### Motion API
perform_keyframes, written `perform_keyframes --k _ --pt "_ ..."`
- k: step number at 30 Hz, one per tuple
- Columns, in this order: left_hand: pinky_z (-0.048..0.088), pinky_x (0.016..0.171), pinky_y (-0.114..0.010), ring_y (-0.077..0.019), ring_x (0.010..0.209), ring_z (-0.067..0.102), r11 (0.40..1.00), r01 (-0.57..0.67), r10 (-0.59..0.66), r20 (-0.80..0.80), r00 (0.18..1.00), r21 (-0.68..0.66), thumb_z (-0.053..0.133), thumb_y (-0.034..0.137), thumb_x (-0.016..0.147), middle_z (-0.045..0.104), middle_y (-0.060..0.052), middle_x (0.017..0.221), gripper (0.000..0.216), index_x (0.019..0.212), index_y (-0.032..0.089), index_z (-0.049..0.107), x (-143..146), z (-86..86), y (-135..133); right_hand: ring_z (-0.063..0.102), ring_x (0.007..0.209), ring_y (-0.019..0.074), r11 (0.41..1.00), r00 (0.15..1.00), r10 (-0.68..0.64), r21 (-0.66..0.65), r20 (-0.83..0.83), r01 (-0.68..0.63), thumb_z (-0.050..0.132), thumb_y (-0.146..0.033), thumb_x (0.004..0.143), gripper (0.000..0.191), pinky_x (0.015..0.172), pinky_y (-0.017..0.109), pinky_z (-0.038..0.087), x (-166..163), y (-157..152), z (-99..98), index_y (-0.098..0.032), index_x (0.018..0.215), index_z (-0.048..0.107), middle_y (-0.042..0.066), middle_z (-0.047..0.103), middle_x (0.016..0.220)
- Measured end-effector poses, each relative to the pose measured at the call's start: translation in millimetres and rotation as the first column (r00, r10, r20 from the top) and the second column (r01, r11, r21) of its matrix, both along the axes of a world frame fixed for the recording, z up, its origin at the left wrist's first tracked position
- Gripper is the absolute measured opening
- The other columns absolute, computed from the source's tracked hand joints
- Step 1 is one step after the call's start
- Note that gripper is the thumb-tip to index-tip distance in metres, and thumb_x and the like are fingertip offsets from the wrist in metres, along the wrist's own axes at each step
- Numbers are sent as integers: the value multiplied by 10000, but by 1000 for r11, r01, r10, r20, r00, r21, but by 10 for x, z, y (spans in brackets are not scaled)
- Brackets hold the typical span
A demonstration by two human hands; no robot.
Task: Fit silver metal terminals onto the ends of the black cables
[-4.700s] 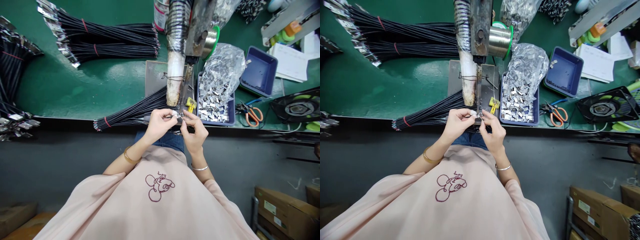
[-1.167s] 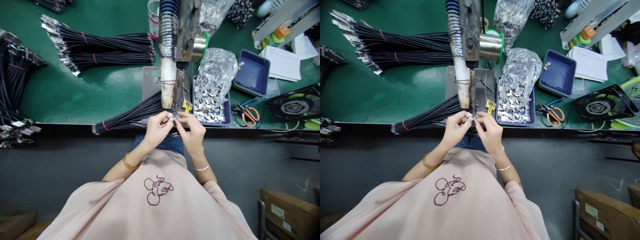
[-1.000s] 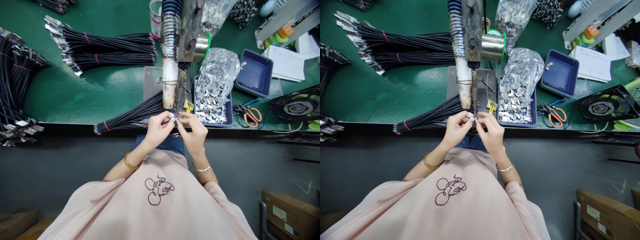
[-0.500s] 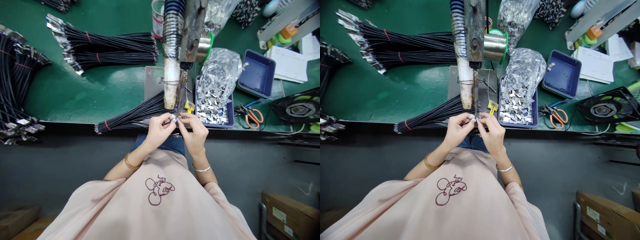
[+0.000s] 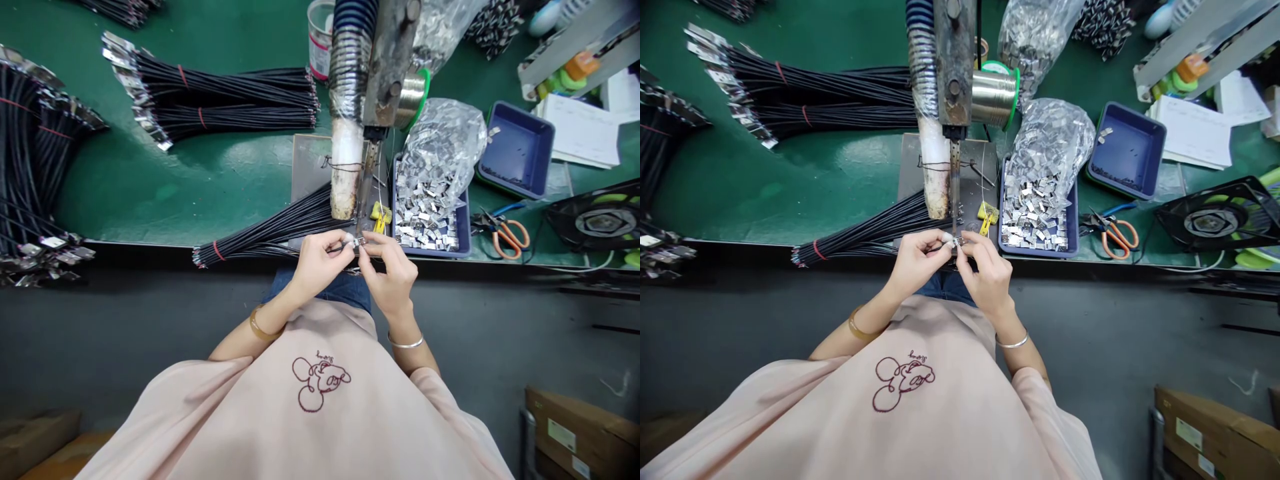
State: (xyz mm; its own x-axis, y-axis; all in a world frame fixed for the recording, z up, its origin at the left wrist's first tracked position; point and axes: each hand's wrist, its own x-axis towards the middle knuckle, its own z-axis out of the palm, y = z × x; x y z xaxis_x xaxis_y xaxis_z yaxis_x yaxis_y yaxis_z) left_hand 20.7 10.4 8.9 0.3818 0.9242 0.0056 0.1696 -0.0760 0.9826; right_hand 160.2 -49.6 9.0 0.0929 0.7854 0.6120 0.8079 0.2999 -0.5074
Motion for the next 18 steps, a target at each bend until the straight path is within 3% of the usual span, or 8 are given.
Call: perform_keyframes --k 6,10,12,14,16,18 --pt "240 511 -225 -72 527 309 980 160 -144 137 980 -119 620 261 811 386 48 562 161 703 142 634 -80 20 88 752 999 167 995 992 89 40 85 -92 590 -120 920 143 792 272 596 65 0 -42 -225 1016 591 92 770 1108" --pt "297 510 -213 -69 524 355 930 326 -294 188 937 -169 645 279 841 442 40 577 175 735 140 644 -195 106 129 742 861 145 986 985 144 66 96 -150 601 -125 917 155 718 254 568 77 -24 -78 -237 1022 580 45 768 974" --pt "364 545 -212 -77 555 433 932 343 -325 150 934 -116 662 240 836 525 20 616 120 779 135 666 -251 152 125 709 738 121 993 995 100 68 -27 -98 604 -152 923 111 664 241 552 59 -30 -88 -243 979 574 1 732 864" --pt "434 612 -225 -102 631 537 941 337 -335 91 938 -15 664 205 837 647 -23 711 85 819 131 701 -294 180 113 648 601 93 998 970 42 -43 -241 -54 595 -212 943 50 582 218 530 39 -20 -88 -239 932 555 -45 660 748" --pt "456 627 -233 -116 645 583 932 358 -360 49 931 53 649 205 859 703 -44 732 116 825 128 729 -318 180 101 602 505 78 966 901 22 -221 -433 -130 583 -291 960 93 510 199 508 33 -5 -75 -238 903 531 -80 596 665" --pt "453 602 -234 -114 601 582 927 372 -374 59 926 45 632 221 882 704 -44 681 161 802 123 732 -320 154 92 601 480 79 936 868 4 -304 -496 -178 578 -333 963 122 487 193 503 40 -4 -52 -238 904 529 -90 586 637"
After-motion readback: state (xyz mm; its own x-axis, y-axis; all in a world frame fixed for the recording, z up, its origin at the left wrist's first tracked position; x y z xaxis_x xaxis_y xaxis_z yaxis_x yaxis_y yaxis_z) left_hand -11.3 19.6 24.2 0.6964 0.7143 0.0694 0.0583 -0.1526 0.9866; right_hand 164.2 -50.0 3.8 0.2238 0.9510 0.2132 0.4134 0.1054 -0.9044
